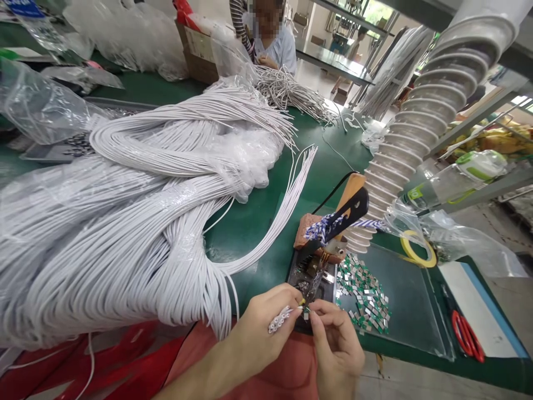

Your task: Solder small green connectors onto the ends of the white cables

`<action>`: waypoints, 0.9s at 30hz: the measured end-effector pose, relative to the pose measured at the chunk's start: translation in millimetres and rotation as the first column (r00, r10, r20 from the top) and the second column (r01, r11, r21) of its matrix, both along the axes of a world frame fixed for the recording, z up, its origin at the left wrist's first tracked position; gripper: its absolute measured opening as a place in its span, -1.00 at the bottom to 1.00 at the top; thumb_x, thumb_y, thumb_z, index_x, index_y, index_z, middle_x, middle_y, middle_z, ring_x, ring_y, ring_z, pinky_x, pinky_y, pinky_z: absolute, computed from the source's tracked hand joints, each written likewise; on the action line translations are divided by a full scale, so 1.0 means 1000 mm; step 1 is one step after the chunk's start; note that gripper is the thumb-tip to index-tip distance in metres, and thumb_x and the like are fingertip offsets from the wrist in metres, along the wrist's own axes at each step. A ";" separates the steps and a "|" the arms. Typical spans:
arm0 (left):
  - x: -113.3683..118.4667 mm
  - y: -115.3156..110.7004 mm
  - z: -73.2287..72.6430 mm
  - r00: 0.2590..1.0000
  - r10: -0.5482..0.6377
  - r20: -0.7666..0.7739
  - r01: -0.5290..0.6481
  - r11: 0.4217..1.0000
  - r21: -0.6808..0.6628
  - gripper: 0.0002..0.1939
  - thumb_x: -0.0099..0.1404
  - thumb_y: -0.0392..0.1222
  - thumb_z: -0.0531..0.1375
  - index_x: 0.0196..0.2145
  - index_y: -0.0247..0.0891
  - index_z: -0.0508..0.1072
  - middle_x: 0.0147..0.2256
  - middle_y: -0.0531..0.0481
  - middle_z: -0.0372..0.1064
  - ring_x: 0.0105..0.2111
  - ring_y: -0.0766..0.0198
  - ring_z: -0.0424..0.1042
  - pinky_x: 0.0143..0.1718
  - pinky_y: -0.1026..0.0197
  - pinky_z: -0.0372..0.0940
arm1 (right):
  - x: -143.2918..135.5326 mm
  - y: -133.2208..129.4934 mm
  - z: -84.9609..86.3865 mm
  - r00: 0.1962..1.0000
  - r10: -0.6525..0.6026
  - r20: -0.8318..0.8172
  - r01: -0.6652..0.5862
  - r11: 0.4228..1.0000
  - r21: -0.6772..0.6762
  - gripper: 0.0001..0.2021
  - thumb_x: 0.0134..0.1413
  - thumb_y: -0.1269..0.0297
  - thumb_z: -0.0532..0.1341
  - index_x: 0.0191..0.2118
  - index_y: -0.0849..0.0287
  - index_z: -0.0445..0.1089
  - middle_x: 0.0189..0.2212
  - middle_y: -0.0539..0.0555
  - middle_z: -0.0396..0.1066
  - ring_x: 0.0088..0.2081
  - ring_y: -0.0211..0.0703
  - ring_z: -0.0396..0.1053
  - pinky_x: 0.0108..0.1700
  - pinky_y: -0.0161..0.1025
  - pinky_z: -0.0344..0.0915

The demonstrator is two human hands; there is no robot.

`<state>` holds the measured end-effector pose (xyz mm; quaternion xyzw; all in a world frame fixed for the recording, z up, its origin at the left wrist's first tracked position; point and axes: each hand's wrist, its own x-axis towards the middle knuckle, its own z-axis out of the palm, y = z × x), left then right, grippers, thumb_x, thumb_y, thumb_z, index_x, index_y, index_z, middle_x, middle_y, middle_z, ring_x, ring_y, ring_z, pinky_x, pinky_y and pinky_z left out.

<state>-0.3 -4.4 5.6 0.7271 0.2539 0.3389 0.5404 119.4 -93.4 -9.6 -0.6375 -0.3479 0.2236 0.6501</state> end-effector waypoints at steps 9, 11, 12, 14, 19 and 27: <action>0.001 -0.002 0.000 0.999 0.040 -0.007 -0.040 0.999 -0.024 -0.83 0.35 -0.42 0.06 -0.38 -0.25 0.33 -0.29 -0.02 0.39 -0.30 0.29 0.42 -0.24 0.31 0.30 | 0.000 0.003 -0.002 0.999 -0.006 0.036 0.005 0.999 0.036 -0.88 0.05 0.47 0.30 -0.46 0.17 0.43 -0.36 0.08 0.50 -0.29 -0.21 0.48 -0.25 -0.38 0.43; 0.001 -0.001 0.001 0.999 0.039 -0.009 -0.040 0.999 -0.024 -0.83 0.35 -0.42 0.06 -0.38 -0.25 0.34 -0.29 -0.03 0.40 -0.30 0.29 0.42 -0.25 0.31 0.30 | -0.001 0.004 -0.003 1.000 -0.018 0.025 0.017 1.000 0.026 -0.88 0.05 0.46 0.31 -0.46 0.17 0.43 -0.35 0.09 0.49 -0.28 -0.20 0.47 -0.25 -0.37 0.43; 0.001 -0.001 0.001 0.999 0.034 -0.003 -0.034 0.999 -0.019 -0.83 0.35 -0.42 0.06 -0.38 -0.26 0.34 -0.30 -0.03 0.40 -0.30 0.28 0.42 -0.24 0.30 0.30 | -0.001 0.004 -0.003 0.999 -0.016 0.028 0.016 1.000 0.023 -0.88 0.04 0.46 0.31 -0.46 0.17 0.43 -0.35 0.09 0.48 -0.28 -0.20 0.47 -0.26 -0.37 0.42; 0.001 0.000 0.001 1.000 0.025 0.013 -0.024 1.000 -0.010 -0.83 0.35 -0.42 0.06 -0.38 -0.26 0.34 -0.30 -0.03 0.39 -0.31 0.29 0.42 -0.24 0.31 0.30 | -0.001 0.004 -0.002 0.999 -0.008 0.040 0.007 1.000 0.024 -0.88 0.04 0.46 0.31 -0.46 0.16 0.43 -0.35 0.08 0.48 -0.28 -0.21 0.46 -0.26 -0.38 0.42; 0.001 -0.001 -0.001 1.000 0.028 -0.002 -0.028 0.998 -0.048 -0.84 0.35 -0.41 0.06 -0.37 -0.26 0.34 -0.30 -0.02 0.39 -0.32 0.29 0.41 -0.25 0.30 0.29 | -0.002 0.002 -0.004 0.999 -0.034 -0.004 0.034 0.999 -0.013 -0.89 0.08 0.41 0.30 -0.45 0.15 0.42 -0.33 0.07 0.49 -0.26 -0.20 0.46 -0.23 -0.36 0.41; 0.000 -0.001 -0.015 0.998 0.057 -0.033 -0.061 0.989 -0.133 -0.82 0.32 -0.38 0.09 -0.44 -0.29 0.37 -0.34 -0.03 0.41 -0.33 0.26 0.43 -0.27 0.28 0.30 | 0.006 0.000 -0.009 0.998 0.014 0.066 -0.009 0.997 -0.074 -0.85 0.14 0.29 0.26 -0.43 0.15 0.35 -0.45 -0.02 0.35 -0.42 -0.28 0.34 -0.38 -0.42 0.30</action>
